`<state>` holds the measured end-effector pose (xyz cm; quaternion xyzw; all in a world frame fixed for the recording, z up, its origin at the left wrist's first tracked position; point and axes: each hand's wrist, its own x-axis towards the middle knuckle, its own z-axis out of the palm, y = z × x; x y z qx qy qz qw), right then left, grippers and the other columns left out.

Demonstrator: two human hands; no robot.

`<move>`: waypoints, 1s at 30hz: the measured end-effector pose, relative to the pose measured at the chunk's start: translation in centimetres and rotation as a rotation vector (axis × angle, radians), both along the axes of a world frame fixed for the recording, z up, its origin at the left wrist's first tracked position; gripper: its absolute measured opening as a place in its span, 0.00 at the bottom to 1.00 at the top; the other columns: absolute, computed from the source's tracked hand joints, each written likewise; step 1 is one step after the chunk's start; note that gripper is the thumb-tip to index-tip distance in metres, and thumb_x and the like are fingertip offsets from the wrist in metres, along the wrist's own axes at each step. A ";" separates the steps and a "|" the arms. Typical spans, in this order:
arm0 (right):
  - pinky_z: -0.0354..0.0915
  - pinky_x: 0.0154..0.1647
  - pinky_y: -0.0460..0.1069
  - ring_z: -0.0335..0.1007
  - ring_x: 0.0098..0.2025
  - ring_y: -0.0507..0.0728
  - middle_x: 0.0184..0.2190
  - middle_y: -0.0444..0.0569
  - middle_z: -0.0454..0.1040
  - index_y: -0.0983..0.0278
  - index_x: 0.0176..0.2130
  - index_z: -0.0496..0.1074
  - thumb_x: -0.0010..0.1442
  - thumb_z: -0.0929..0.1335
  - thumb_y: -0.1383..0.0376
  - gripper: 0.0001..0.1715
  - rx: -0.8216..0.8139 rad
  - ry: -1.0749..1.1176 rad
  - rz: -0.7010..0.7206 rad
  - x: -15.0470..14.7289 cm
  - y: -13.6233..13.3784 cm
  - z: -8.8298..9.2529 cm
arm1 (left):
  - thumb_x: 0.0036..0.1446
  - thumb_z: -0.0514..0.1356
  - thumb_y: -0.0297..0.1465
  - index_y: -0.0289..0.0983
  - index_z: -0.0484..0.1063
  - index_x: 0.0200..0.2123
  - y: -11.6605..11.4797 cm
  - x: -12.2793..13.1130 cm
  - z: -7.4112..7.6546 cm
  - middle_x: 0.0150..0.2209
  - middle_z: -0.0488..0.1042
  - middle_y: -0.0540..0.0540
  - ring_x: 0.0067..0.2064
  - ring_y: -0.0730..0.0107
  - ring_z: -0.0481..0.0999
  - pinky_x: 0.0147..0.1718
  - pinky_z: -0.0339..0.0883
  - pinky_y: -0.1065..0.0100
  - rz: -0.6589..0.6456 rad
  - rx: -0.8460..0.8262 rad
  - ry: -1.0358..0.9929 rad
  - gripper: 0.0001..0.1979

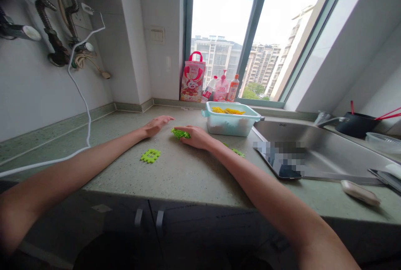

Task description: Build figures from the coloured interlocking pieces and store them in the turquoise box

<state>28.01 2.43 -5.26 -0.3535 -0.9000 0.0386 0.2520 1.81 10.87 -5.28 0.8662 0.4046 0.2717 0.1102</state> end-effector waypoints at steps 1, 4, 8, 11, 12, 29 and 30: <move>0.71 0.56 0.55 0.79 0.50 0.61 0.53 0.53 0.81 0.55 0.66 0.71 0.65 0.71 0.64 0.32 0.001 0.009 -0.007 0.1 0.0 0.0 | 0.70 0.39 0.46 0.37 0.74 0.61 0.1 -0.1 -0.1 0.62 0.75 0.40 0.64 0.56 0.71 0.67 0.60 0.56 0.004 -0.003 0.003 0.33; 0.71 0.51 0.53 0.79 0.46 0.59 0.49 0.51 0.82 0.55 0.63 0.74 0.62 0.73 0.65 0.31 0.013 0.013 -0.026 0.3 0.1 0.1 | 0.70 0.40 0.46 0.38 0.75 0.59 0.2 -0.2 -0.2 0.61 0.75 0.40 0.64 0.57 0.71 0.66 0.60 0.57 0.011 -0.008 0.004 0.32; 0.71 0.50 0.53 0.79 0.44 0.58 0.48 0.50 0.83 0.54 0.61 0.77 0.62 0.73 0.65 0.28 0.032 0.017 0.034 0.3 0.0 0.4 | 0.70 0.40 0.46 0.37 0.76 0.58 0.3 -0.4 -0.3 0.60 0.76 0.39 0.63 0.56 0.72 0.66 0.60 0.57 0.014 -0.014 -0.008 0.32; 0.71 0.51 0.53 0.79 0.45 0.58 0.50 0.49 0.82 0.54 0.61 0.77 0.62 0.72 0.64 0.27 0.047 0.073 0.091 0.4 -0.4 1.1 | 0.70 0.40 0.46 0.37 0.76 0.58 0.3 -0.4 -0.2 0.61 0.75 0.38 0.63 0.55 0.72 0.66 0.60 0.56 0.017 -0.024 -0.005 0.33; 0.71 0.51 0.53 0.79 0.45 0.58 0.50 0.49 0.82 0.55 0.61 0.77 0.63 0.72 0.64 0.27 0.053 0.108 0.095 0.5 -0.6 1.5 | 0.70 0.40 0.46 0.37 0.76 0.58 0.3 -0.4 -0.2 0.61 0.75 0.39 0.63 0.54 0.72 0.66 0.60 0.56 0.020 -0.028 0.000 0.32; 0.75 0.53 0.61 0.82 0.48 0.67 0.53 0.55 0.82 0.59 0.60 0.78 0.62 0.72 0.57 0.28 0.479 0.354 -0.614 16.0 1.5 7.1 | 0.67 0.46 0.46 0.41 0.79 0.53 1.7 -0.5 -1.0 0.58 0.78 0.41 0.61 0.54 0.73 0.64 0.61 0.57 0.019 -0.040 0.077 0.27; 0.74 0.53 0.61 0.82 0.48 0.67 0.53 0.55 0.82 0.59 0.60 0.78 0.62 0.71 0.57 0.27 0.468 0.323 -0.612 16.1 1.6 6.9 | 0.68 0.46 0.46 0.41 0.79 0.53 1.7 -0.5 -1.0 0.58 0.78 0.41 0.61 0.54 0.73 0.64 0.60 0.57 0.022 -0.040 0.087 0.27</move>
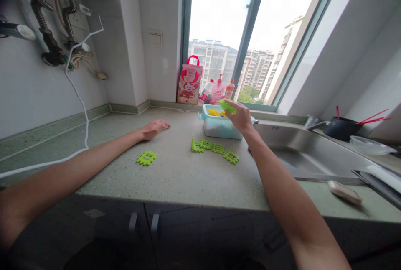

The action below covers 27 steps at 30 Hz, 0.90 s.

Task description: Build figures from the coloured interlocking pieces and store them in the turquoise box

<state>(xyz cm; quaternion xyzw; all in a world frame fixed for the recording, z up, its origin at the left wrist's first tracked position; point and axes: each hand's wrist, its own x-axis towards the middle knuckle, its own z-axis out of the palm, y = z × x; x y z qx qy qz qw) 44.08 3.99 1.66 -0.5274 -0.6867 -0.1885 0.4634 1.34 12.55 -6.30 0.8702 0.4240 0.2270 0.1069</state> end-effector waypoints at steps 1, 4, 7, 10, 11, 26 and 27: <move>0.74 0.53 0.61 0.82 0.48 0.67 0.53 0.55 0.82 0.58 0.60 0.78 0.62 0.71 0.57 0.27 -0.023 -0.021 0.006 -0.1 0.0 -0.1 | 0.68 0.45 0.46 0.41 0.79 0.53 0.0 0.0 0.0 0.59 0.77 0.41 0.61 0.54 0.73 0.65 0.60 0.58 0.003 -0.002 0.015 0.28; 0.74 0.52 0.60 0.82 0.47 0.67 0.52 0.54 0.82 0.57 0.60 0.78 0.62 0.72 0.57 0.28 -0.089 -0.053 0.036 -0.5 0.1 -0.1 | 0.69 0.44 0.46 0.41 0.78 0.54 -0.2 0.0 0.0 0.60 0.76 0.42 0.62 0.54 0.72 0.65 0.60 0.57 0.001 -0.009 0.059 0.28; 0.74 0.52 0.60 0.83 0.44 0.65 0.53 0.54 0.82 0.56 0.61 0.77 0.62 0.72 0.56 0.29 -0.141 -0.049 0.060 -0.5 0.1 0.2 | 0.69 0.45 0.46 0.42 0.78 0.53 -0.4 0.0 0.2 0.59 0.77 0.41 0.61 0.53 0.73 0.64 0.61 0.55 -0.013 -0.013 0.055 0.27; 0.75 0.51 0.59 0.83 0.42 0.64 0.55 0.53 0.81 0.55 0.63 0.74 0.62 0.73 0.52 0.32 -0.198 -0.022 0.100 -0.2 0.0 0.2 | 0.69 0.46 0.46 0.42 0.78 0.53 -0.6 0.1 0.3 0.59 0.77 0.41 0.61 0.52 0.73 0.64 0.61 0.54 -0.016 -0.016 0.059 0.26; 0.75 0.51 0.59 0.83 0.44 0.64 0.56 0.53 0.80 0.55 0.64 0.73 0.62 0.73 0.51 0.34 -0.211 -0.011 0.120 -0.1 0.0 0.2 | 0.69 0.45 0.46 0.42 0.78 0.53 -0.6 0.1 0.3 0.59 0.77 0.41 0.61 0.52 0.73 0.64 0.61 0.54 -0.016 -0.018 0.068 0.26; 0.71 0.54 0.56 0.80 0.48 0.62 0.48 0.49 0.83 0.54 0.56 0.78 0.63 0.73 0.48 0.26 -0.291 -0.411 0.459 -9.3 -3.9 -0.6 | 0.70 0.44 0.48 0.41 0.77 0.55 -0.5 -0.1 0.1 0.60 0.76 0.41 0.62 0.53 0.72 0.65 0.60 0.56 -0.027 -0.014 0.078 0.28; 0.72 0.52 0.56 0.80 0.47 0.62 0.48 0.49 0.83 0.54 0.56 0.78 0.61 0.74 0.46 0.28 -0.381 -0.430 0.475 -9.9 -4.0 -1.0 | 0.71 0.44 0.48 0.41 0.77 0.56 -0.4 -0.2 0.1 0.61 0.75 0.41 0.63 0.53 0.71 0.65 0.60 0.56 -0.026 -0.015 0.089 0.29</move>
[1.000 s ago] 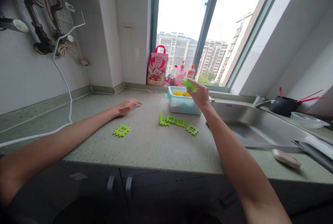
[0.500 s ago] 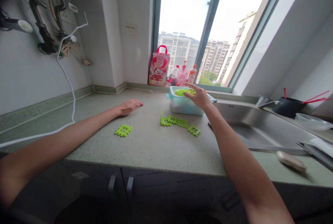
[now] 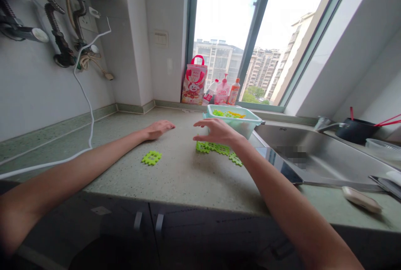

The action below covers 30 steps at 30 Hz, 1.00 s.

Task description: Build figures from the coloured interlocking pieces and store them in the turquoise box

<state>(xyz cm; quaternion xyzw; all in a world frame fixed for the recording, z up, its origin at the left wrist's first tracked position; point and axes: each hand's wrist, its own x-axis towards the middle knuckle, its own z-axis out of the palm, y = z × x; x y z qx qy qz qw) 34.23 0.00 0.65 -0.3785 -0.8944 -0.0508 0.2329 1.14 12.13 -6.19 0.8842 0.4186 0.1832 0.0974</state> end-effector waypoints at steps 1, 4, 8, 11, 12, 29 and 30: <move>0.72 0.51 0.56 0.80 0.47 0.62 0.48 0.49 0.83 0.54 0.57 0.78 0.59 0.75 0.45 0.30 -0.076 -0.032 -0.001 -0.4 0.0 -0.4 | 0.71 0.43 0.48 0.41 0.76 0.57 0.0 -0.1 0.0 0.62 0.74 0.41 0.63 0.54 0.71 0.65 0.59 0.56 0.002 -0.001 0.016 0.29; 0.72 0.49 0.54 0.80 0.44 0.62 0.47 0.50 0.83 0.57 0.53 0.81 0.58 0.75 0.45 0.29 -0.229 -0.083 -0.021 -0.8 0.2 -1.1 | 0.72 0.40 0.48 0.40 0.74 0.59 -0.1 -0.1 0.1 0.64 0.72 0.42 0.65 0.55 0.69 0.66 0.58 0.58 0.015 -0.012 0.063 0.31; 0.70 0.42 0.50 0.79 0.40 0.59 0.41 0.49 0.83 0.58 0.48 0.82 0.59 0.74 0.48 0.23 -0.304 -0.087 -0.063 -0.4 0.5 -1.0 | 0.72 0.39 0.50 0.40 0.73 0.60 -0.3 -0.1 0.2 0.65 0.71 0.42 0.66 0.55 0.68 0.66 0.58 0.59 0.031 -0.019 0.081 0.33; 0.67 0.38 0.50 0.76 0.37 0.59 0.39 0.49 0.82 0.60 0.45 0.80 0.57 0.75 0.48 0.22 -0.361 -0.138 -0.108 0.0 0.7 -0.8 | 0.72 0.39 0.51 0.39 0.73 0.61 -0.4 -0.1 0.4 0.65 0.71 0.41 0.66 0.55 0.68 0.66 0.57 0.59 0.030 -0.022 0.089 0.34; 0.66 0.37 0.50 0.76 0.37 0.59 0.39 0.49 0.82 0.60 0.44 0.80 0.56 0.75 0.48 0.22 -0.392 -0.161 -0.119 0.1 0.7 -0.8 | 0.72 0.39 0.51 0.39 0.73 0.61 -0.5 -0.1 0.4 0.65 0.71 0.41 0.66 0.55 0.68 0.66 0.57 0.59 0.031 -0.023 0.091 0.34; 0.63 0.35 0.47 0.73 0.33 0.54 0.35 0.45 0.79 0.59 0.44 0.81 0.54 0.76 0.62 0.15 -0.354 -0.186 -0.037 -1.3 0.4 -2.1 | 0.71 0.38 0.53 0.38 0.73 0.60 -0.5 -0.2 0.4 0.64 0.72 0.39 0.65 0.53 0.69 0.66 0.59 0.57 0.025 0.000 0.095 0.36; 0.64 0.35 0.46 0.72 0.33 0.53 0.35 0.45 0.79 0.59 0.43 0.81 0.54 0.76 0.63 0.15 -0.319 -0.172 -0.009 -1.8 0.2 -2.2 | 0.71 0.39 0.53 0.38 0.73 0.60 -0.5 -0.2 0.4 0.64 0.72 0.39 0.65 0.53 0.69 0.66 0.58 0.57 0.023 0.003 0.093 0.36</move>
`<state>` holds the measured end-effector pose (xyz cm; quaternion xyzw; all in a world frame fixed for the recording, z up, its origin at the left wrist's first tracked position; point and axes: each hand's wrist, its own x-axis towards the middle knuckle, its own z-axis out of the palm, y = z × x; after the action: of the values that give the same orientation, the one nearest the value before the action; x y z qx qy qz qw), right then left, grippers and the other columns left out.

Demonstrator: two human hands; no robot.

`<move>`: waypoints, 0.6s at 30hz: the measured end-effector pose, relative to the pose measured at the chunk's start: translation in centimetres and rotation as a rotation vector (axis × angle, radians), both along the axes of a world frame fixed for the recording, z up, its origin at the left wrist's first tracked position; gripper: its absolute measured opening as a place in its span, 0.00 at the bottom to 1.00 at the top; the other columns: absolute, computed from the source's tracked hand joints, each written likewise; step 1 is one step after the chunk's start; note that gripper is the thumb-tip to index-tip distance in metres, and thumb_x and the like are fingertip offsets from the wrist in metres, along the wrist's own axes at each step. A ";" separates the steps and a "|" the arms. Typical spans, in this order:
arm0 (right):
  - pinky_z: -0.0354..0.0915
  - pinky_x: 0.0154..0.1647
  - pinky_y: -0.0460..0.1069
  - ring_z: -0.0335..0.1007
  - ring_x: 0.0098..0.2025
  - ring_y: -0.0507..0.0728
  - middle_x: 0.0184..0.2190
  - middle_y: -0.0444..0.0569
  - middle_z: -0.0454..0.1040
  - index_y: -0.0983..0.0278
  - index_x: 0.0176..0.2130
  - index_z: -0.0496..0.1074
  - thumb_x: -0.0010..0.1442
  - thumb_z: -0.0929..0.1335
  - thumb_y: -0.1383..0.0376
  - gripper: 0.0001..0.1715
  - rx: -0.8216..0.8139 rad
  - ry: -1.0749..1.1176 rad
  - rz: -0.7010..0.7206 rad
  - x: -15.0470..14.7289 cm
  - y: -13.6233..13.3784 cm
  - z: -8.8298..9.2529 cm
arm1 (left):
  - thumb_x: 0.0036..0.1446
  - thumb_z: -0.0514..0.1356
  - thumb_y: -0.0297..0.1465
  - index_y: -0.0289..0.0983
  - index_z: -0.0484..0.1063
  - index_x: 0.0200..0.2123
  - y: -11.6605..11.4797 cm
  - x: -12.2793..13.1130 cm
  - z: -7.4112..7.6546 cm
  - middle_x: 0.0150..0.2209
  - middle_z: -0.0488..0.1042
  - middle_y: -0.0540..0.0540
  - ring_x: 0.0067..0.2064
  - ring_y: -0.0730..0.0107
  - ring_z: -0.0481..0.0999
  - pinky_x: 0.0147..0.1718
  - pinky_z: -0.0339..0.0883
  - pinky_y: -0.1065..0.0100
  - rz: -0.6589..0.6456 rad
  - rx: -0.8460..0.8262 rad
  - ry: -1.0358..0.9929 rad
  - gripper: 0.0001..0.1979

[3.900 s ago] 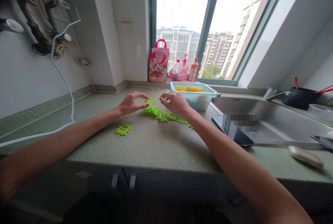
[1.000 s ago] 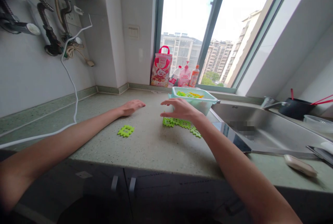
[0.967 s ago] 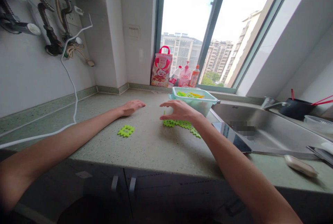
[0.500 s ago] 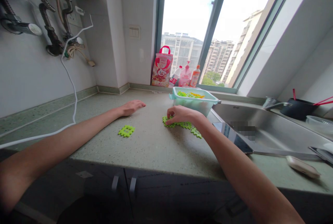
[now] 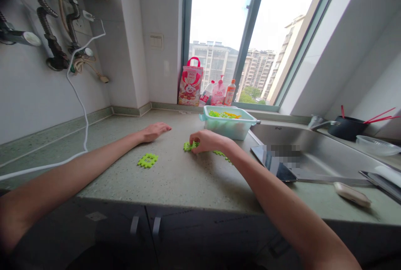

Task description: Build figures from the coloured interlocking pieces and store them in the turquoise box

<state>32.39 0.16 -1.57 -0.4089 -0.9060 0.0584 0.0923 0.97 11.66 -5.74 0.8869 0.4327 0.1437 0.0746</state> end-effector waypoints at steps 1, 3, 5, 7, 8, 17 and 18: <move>0.65 0.37 0.47 0.73 0.34 0.54 0.36 0.45 0.79 0.60 0.43 0.80 0.54 0.76 0.64 0.14 0.045 0.016 0.039 -0.5 -0.2 -0.1 | 0.71 0.39 0.53 0.37 0.73 0.60 0.0 0.0 0.0 0.64 0.72 0.39 0.65 0.53 0.69 0.66 0.58 0.57 -0.001 0.000 -0.003 0.36; 0.67 0.43 0.49 0.74 0.38 0.55 0.39 0.48 0.79 0.61 0.44 0.80 0.54 0.76 0.66 0.15 0.171 0.070 0.126 -1.1 -0.6 0.2 | 0.71 0.39 0.54 0.38 0.74 0.60 0.0 0.0 0.1 0.64 0.72 0.39 0.65 0.53 0.69 0.66 0.58 0.57 0.000 -0.009 -0.009 0.36; 0.69 0.49 0.51 0.75 0.43 0.57 0.43 0.50 0.78 0.61 0.45 0.79 0.55 0.75 0.66 0.16 0.324 0.167 0.189 -0.9 -0.6 1.0 | 0.71 0.39 0.54 0.38 0.74 0.60 0.1 0.0 0.2 0.64 0.72 0.39 0.65 0.53 0.69 0.67 0.58 0.56 0.003 -0.018 -0.011 0.36; 0.69 0.53 0.52 0.75 0.48 0.58 0.47 0.51 0.77 0.60 0.46 0.78 0.57 0.74 0.66 0.15 0.491 0.293 0.190 0.2 -0.3 2.3 | 0.70 0.39 0.54 0.38 0.74 0.60 0.1 0.0 0.3 0.64 0.72 0.39 0.65 0.53 0.69 0.67 0.58 0.55 -0.003 -0.018 -0.005 0.36; 0.69 0.55 0.53 0.74 0.50 0.59 0.48 0.51 0.77 0.60 0.46 0.77 0.58 0.74 0.65 0.14 0.577 0.357 0.163 1.1 -0.1 3.0 | 0.70 0.39 0.53 0.38 0.74 0.60 0.1 0.0 0.3 0.64 0.72 0.39 0.65 0.53 0.69 0.67 0.58 0.55 -0.010 -0.015 0.000 0.36; 0.74 0.51 0.59 0.75 0.48 0.63 0.48 0.53 0.78 0.59 0.48 0.77 0.62 0.71 0.57 0.16 0.921 0.632 -0.484 9.7 3.5 4.5 | 0.71 0.40 0.54 0.38 0.74 0.60 0.2 -0.1 0.2 0.63 0.73 0.38 0.65 0.52 0.69 0.67 0.58 0.55 -0.020 -0.012 -0.005 0.36; 0.72 0.53 0.60 0.75 0.50 0.64 0.50 0.54 0.78 0.60 0.50 0.77 0.63 0.70 0.56 0.18 0.899 0.602 -0.513 10.0 3.6 4.3 | 0.71 0.40 0.54 0.38 0.73 0.60 0.2 -0.1 0.2 0.64 0.72 0.38 0.65 0.52 0.69 0.66 0.58 0.55 -0.020 -0.012 -0.001 0.36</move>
<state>42.43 3.74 2.70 -0.5010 -0.6482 -0.2417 0.5200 0.91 11.90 -5.55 0.8906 0.4247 0.1409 0.0814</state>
